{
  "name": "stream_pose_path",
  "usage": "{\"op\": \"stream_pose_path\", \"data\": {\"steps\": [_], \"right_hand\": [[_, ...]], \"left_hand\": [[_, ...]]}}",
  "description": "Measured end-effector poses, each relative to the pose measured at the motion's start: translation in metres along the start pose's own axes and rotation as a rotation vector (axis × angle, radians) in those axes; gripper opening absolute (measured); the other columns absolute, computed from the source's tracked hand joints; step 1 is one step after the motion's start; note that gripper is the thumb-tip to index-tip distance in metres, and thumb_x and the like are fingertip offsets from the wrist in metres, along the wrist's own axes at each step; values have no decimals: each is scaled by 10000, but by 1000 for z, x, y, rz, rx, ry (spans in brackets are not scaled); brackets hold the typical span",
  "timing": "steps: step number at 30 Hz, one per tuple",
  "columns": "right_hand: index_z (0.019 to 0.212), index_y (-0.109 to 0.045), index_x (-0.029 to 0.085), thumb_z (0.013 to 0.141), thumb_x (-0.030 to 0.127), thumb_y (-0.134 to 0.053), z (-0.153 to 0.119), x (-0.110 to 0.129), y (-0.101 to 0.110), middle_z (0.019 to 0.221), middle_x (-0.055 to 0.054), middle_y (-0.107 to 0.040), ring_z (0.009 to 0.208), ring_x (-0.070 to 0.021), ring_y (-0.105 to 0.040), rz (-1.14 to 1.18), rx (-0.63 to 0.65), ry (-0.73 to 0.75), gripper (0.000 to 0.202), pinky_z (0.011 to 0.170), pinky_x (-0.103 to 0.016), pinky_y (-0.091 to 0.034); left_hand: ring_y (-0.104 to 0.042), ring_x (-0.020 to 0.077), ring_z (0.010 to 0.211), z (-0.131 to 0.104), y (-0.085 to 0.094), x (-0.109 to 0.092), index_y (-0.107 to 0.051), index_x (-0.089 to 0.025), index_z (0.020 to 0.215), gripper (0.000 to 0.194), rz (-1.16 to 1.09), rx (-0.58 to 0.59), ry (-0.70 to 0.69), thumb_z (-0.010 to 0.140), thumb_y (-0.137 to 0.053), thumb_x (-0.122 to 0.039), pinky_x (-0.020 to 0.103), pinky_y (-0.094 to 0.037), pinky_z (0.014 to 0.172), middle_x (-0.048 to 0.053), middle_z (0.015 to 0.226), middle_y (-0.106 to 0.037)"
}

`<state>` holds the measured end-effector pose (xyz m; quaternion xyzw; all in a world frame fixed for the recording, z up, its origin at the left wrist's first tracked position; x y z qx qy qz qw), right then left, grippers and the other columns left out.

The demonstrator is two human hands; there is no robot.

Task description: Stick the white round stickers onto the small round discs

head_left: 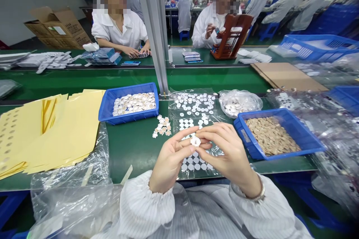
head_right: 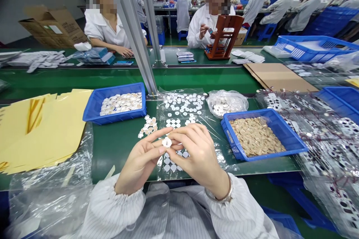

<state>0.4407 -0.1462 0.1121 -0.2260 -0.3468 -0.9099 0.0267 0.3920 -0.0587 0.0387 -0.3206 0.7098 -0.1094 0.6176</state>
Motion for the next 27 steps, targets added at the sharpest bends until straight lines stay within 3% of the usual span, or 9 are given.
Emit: {"op": "stream_pose_path", "data": {"steps": [3, 8, 13, 22, 27], "right_hand": [[953, -617, 229, 818, 209, -663, 1, 2, 3, 895, -27, -708, 840, -193, -636, 36, 3, 4, 143, 822, -416, -474], [942, -610, 214, 803, 164, -669, 2, 4, 1, 894, -28, -695, 857, -187, -625, 107, 23, 5, 159, 832, -412, -471], [1039, -590, 229, 831, 168, -610, -3, -9, -13, 975, -38, -674, 963, -203, -609, 356, 99, -157, 217, 831, -400, -498], [969, -596, 236, 797, 113, -592, -10, -21, -27, 950, -4, -625, 886, -154, -595, 644, 114, -383, 211, 773, -291, -494], [964, -598, 255, 836, 158, -578, -14, -25, -36, 956, 6, -595, 903, -148, -564, 781, 151, -479, 162, 756, -265, -456]], "left_hand": [[-699, 255, 974, -3, -3, -2, -597, -185, 1208, 410, -2, 40, -10, 802, -652, -167, 359, -498, 876, 92, 974, -769], [-719, 225, 909, -5, -1, -4, -596, -177, 1190, 342, 16, 3, -37, 852, -616, -229, 330, -501, 867, 72, 856, -782], [-722, 216, 893, -6, 1, -7, -592, -170, 1188, 347, 36, -70, -60, 849, -627, -228, 319, -499, 876, 69, 873, -782], [-725, 243, 885, -8, 1, -7, -604, -152, 1152, 321, 11, -101, -55, 843, -627, -232, 354, -524, 850, 83, 912, -779], [-723, 215, 897, -9, 2, -8, -605, -154, 1143, 299, 17, -104, -66, 857, -615, -239, 332, -511, 884, 68, 904, -783]]}}
Point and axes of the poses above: each hand's wrist, its own z-axis towards the middle knuckle, its own y-axis out of the back of the hand, x = y × z, the point moved 9 cm from there along z, towards the middle knuckle
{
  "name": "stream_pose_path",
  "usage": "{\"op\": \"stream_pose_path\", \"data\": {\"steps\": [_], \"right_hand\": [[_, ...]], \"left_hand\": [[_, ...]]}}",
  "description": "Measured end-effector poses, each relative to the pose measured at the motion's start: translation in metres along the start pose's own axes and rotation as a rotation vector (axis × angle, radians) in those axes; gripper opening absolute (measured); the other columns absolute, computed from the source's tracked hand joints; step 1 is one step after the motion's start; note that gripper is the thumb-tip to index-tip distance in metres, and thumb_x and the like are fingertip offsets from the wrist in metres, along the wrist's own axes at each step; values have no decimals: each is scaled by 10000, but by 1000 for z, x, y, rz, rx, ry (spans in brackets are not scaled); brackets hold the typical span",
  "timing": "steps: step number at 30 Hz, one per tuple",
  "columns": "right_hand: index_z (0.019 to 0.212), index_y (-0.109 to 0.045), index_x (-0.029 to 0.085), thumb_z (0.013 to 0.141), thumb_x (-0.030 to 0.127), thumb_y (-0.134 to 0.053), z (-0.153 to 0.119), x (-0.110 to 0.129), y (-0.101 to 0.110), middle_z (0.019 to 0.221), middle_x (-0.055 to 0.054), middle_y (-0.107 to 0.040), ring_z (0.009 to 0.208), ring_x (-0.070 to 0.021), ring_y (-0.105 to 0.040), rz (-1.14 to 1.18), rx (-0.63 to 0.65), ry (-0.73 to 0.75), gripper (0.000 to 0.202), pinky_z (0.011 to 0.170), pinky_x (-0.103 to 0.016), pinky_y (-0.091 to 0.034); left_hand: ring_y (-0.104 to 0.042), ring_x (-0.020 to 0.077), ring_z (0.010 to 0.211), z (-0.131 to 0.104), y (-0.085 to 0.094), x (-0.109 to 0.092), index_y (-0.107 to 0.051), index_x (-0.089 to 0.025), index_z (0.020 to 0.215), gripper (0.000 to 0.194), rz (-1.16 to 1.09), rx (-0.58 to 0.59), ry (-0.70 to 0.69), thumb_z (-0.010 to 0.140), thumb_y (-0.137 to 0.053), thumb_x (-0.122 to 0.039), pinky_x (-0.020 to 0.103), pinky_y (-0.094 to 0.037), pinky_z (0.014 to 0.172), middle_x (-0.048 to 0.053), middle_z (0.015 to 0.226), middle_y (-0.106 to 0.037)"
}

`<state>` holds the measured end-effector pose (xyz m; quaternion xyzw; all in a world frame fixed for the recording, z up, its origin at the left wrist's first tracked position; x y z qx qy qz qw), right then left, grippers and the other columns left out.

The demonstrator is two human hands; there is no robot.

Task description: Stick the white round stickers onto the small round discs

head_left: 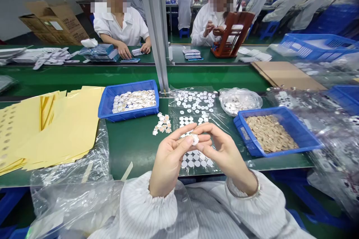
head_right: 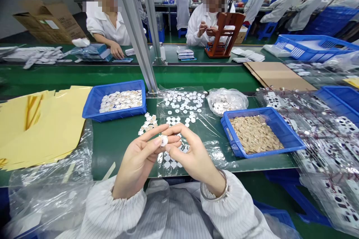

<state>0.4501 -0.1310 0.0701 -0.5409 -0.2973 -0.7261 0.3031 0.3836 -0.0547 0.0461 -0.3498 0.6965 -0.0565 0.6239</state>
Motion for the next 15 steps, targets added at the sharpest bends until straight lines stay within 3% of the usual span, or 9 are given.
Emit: {"op": "stream_pose_path", "data": {"steps": [11, 15], "right_hand": [[972, -630, 246, 929, 242, -487, 0, -2, 0, 978, -9, -616, 930, -155, -582, 2, -34, -11, 148, 851, -321, -448], [1027, -615, 249, 859, 235, -604, -2, 4, 0, 1001, -18, -630, 952, -174, -589, -170, -61, 63, 169, 830, -330, -468]], "left_hand": [[-717, 209, 929, 2, 4, 3, -597, -139, 1164, 335, 5, -20, -23, 848, -624, -244, 346, -451, 985, 69, 897, -783], [-717, 229, 924, 3, 5, 4, -585, -135, 1177, 356, -3, -12, -14, 843, -631, -250, 349, -504, 899, 85, 927, -778]]}}
Point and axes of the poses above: each hand's wrist, its own z-axis towards the middle knuckle, its own y-axis out of the back of the hand, x = y × z, the point moved 9 cm from there along z, towards the middle knuckle
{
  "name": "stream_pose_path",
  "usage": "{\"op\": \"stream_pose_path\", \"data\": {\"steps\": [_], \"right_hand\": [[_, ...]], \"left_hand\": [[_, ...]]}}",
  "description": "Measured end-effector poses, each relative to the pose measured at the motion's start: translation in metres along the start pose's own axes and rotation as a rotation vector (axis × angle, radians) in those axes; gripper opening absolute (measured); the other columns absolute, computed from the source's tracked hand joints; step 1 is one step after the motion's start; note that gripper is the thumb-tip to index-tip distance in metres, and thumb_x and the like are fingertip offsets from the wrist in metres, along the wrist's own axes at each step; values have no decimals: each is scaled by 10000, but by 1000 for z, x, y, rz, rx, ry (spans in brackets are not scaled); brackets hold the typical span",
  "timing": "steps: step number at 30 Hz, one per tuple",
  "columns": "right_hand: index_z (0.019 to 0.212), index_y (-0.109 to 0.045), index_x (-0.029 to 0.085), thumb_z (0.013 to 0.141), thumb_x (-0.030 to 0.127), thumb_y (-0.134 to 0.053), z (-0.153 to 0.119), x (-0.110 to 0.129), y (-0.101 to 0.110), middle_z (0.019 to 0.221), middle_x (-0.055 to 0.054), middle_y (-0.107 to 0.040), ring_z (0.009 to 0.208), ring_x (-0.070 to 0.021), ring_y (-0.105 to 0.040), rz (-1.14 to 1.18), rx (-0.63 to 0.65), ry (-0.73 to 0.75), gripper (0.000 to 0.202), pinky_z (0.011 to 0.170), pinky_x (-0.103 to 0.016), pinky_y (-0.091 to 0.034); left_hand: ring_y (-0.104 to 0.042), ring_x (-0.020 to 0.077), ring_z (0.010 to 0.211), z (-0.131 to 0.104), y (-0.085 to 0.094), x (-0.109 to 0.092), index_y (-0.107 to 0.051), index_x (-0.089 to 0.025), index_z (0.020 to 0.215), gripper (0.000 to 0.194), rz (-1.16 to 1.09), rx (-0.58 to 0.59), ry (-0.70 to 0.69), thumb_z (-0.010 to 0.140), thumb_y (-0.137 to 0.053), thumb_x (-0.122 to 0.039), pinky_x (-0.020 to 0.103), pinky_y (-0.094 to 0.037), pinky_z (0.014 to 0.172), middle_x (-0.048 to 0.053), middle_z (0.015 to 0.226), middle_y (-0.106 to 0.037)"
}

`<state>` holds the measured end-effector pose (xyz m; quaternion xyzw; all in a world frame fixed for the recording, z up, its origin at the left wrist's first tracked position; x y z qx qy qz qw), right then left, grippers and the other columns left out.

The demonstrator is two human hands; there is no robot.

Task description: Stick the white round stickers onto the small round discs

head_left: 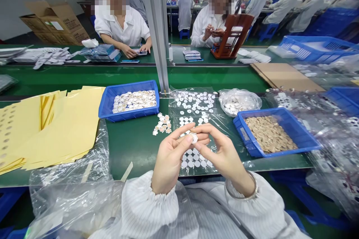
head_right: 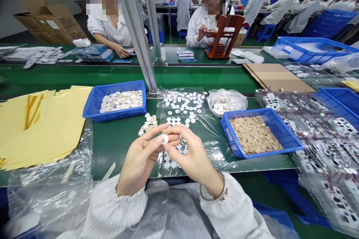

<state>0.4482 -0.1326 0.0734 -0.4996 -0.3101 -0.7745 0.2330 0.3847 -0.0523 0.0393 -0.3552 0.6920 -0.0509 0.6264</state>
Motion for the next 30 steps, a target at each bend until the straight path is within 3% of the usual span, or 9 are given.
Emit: {"op": "stream_pose_path", "data": {"steps": [8, 14, 17, 20, 23, 25, 27, 30], "right_hand": [[1005, -611, 226, 839, 132, -598, -4, 19, 1, 915, -13, -689, 913, -176, -616, -318, -69, 276, 192, 814, -348, -453], [996, -603, 205, 843, 168, -598, -5, 19, -1, 925, -25, -694, 872, -172, -622, -482, -13, 330, 157, 829, -360, -448], [936, -610, 219, 839, 216, -601, 0, 9, 3, 877, -2, -706, 825, -171, -632, -613, 27, 331, 98, 820, -350, -461], [941, -633, 204, 852, 270, -593, 13, -14, 37, 890, -38, -716, 839, -205, -650, -715, -53, 269, 117, 797, -362, -480], [1084, -611, 115, 874, 290, -527, 24, -46, 104, 888, -148, -711, 791, -296, -661, -843, -343, 78, 286, 740, -460, -485], [1237, -527, 89, 842, 303, -551, 24, -71, 139, 970, -182, -710, 822, -331, -670, -878, -453, -113, 450, 730, -478, -492], [1254, -521, 125, 825, 321, -566, 19, -91, 155, 1037, -156, -707, 896, -321, -673, -828, -465, -226, 474, 788, -464, -495], [1096, -625, 171, 834, 365, -557, 8, -103, 148, 1016, -108, -720, 918, -275, -676, -735, -405, -249, 333, 845, -418, -490]], "left_hand": [[-717, 227, 917, 4, 5, 8, -546, -126, 1227, 478, 21, 12, 35, 789, -701, -236, 353, -482, 932, 78, 857, -784], [-710, 233, 941, 11, 5, 18, -319, -79, 1413, 737, 50, 47, 106, 796, -694, -228, 395, -427, 1011, 72, 792, -782], [-693, 240, 995, 16, 5, 31, -243, -102, 1445, 766, -13, 94, 179, 821, -668, -226, 412, -442, 1000, 94, 895, -779], [-643, 250, 1100, 18, 8, 43, -314, -142, 1419, 660, -55, 128, 237, 850, -630, -248, 426, -440, 1015, 129, 1133, -719], [-592, 258, 1175, 18, 15, 48, -507, -173, 1292, 466, 15, 153, 231, 855, -621, -291, 416, -429, 1031, 122, 1266, -649], [-591, 262, 1171, 19, 24, 50, -606, -173, 1176, 363, 92, 143, 204, 846, -624, -323, 405, -436, 1020, 120, 1249, -658], [-620, 263, 1120, 24, 41, 48, -655, -169, 1089, 318, 208, 71, 140, 833, -622, -356, 397, -466, 975, 124, 1181, -691], [-669, 250, 972, 36, 84, 31, -679, -163, 997, 311, 518, -178, -77, 820, -590, -402, 379, -520, 837, 117, 1029, -730]]}}
Point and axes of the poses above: each hand's wrist, its own z-axis towards the middle knuckle, its own y-axis out of the back of the hand, x = y × z, the point moved 9 cm from there along z, towards the middle knuckle
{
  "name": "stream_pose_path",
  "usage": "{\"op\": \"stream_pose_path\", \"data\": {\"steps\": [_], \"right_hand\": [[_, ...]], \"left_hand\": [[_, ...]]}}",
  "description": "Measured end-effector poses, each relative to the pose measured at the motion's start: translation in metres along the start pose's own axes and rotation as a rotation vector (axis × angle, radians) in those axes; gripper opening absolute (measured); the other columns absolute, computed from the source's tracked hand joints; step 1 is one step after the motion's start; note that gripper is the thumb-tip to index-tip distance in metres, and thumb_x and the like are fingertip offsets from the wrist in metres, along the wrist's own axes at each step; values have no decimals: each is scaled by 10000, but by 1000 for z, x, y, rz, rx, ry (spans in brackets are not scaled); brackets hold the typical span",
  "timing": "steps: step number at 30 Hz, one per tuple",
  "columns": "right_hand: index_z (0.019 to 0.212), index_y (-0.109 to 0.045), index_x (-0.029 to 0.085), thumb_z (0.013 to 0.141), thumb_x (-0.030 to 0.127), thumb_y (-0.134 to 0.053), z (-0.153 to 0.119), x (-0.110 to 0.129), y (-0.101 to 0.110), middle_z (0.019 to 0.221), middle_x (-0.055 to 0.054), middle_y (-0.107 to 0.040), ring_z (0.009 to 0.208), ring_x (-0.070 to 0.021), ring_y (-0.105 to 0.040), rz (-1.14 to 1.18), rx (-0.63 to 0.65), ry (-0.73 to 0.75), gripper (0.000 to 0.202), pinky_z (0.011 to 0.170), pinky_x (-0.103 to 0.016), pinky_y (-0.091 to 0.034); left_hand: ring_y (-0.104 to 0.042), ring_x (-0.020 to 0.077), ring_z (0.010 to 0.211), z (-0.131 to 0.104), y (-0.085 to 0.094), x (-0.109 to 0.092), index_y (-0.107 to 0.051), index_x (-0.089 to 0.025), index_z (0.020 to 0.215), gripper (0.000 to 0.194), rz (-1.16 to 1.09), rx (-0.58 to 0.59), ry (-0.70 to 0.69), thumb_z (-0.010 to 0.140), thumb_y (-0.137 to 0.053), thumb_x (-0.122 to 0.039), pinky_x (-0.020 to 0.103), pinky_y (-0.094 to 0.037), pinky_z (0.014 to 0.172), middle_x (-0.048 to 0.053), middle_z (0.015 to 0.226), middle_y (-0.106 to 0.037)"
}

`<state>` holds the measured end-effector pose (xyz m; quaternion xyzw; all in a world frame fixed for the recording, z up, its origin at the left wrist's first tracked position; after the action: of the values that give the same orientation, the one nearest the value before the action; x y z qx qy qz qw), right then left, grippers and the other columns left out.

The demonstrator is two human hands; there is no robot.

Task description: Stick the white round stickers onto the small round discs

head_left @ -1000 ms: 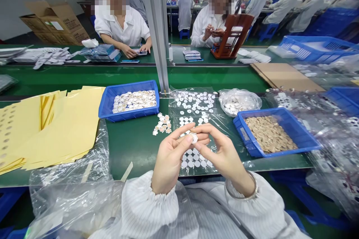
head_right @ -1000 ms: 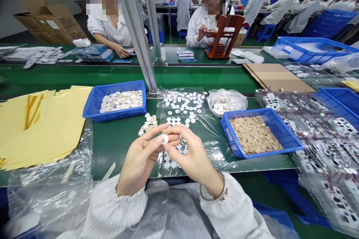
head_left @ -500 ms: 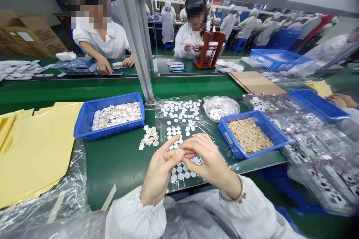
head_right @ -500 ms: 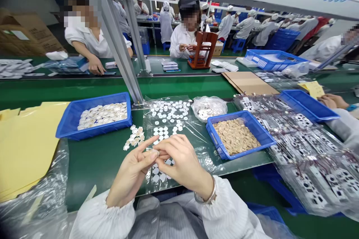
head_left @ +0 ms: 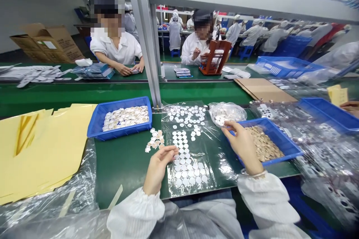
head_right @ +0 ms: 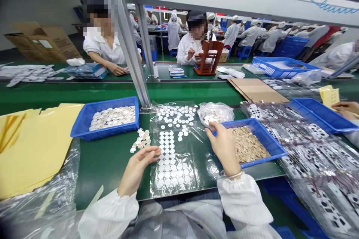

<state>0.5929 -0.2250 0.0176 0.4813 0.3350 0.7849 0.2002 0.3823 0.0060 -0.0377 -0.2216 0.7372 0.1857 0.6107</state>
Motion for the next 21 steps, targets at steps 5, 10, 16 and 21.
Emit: {"op": "stream_pose_path", "data": {"steps": [5, 10, 16, 21], "right_hand": [[969, -672, 187, 859, 426, -524, -29, 4, -22, 933, -89, -739, 851, -241, -690, 109, 135, -3, 302, 792, -372, -513], [942, -681, 202, 842, 443, -549, -43, 15, -42, 959, -77, -734, 858, -245, -681, 199, 267, -28, 292, 765, -362, -510], [918, -683, 211, 847, 427, -555, -51, 28, -56, 959, -68, -731, 872, -242, -677, 255, 343, -5, 261, 767, -355, -507], [922, -681, 208, 852, 408, -556, -54, 23, -61, 967, -66, -730, 887, -236, -675, 266, 352, -4, 246, 792, -361, -505]], "left_hand": [[-582, 233, 882, 23, 69, 15, -665, -196, 842, 174, 320, -382, -125, 775, -570, -327, 403, -460, 837, 82, 935, -664], [-515, 260, 819, 30, 84, 16, -683, -209, 837, 149, 593, -457, -181, 758, -598, -304, 451, -425, 842, 74, 833, -611], [-478, 298, 924, 36, 65, 13, -702, -218, 950, 211, 776, -415, -251, 804, -573, -300, 447, -435, 832, 90, 867, -543], [-477, 297, 915, 46, 63, 16, -685, -209, 894, 153, 821, -386, -273, 797, -581, -262, 458, -447, 837, 86, 867, -524]]}}
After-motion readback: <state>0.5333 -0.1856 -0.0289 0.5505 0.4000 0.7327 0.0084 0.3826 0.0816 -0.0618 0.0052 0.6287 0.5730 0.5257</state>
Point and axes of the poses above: each hand's wrist, its own z-axis towards the middle knuckle, its own y-axis out of the back of the hand, x = y × z, the point moved 9 cm from there along z, towards the middle knuckle
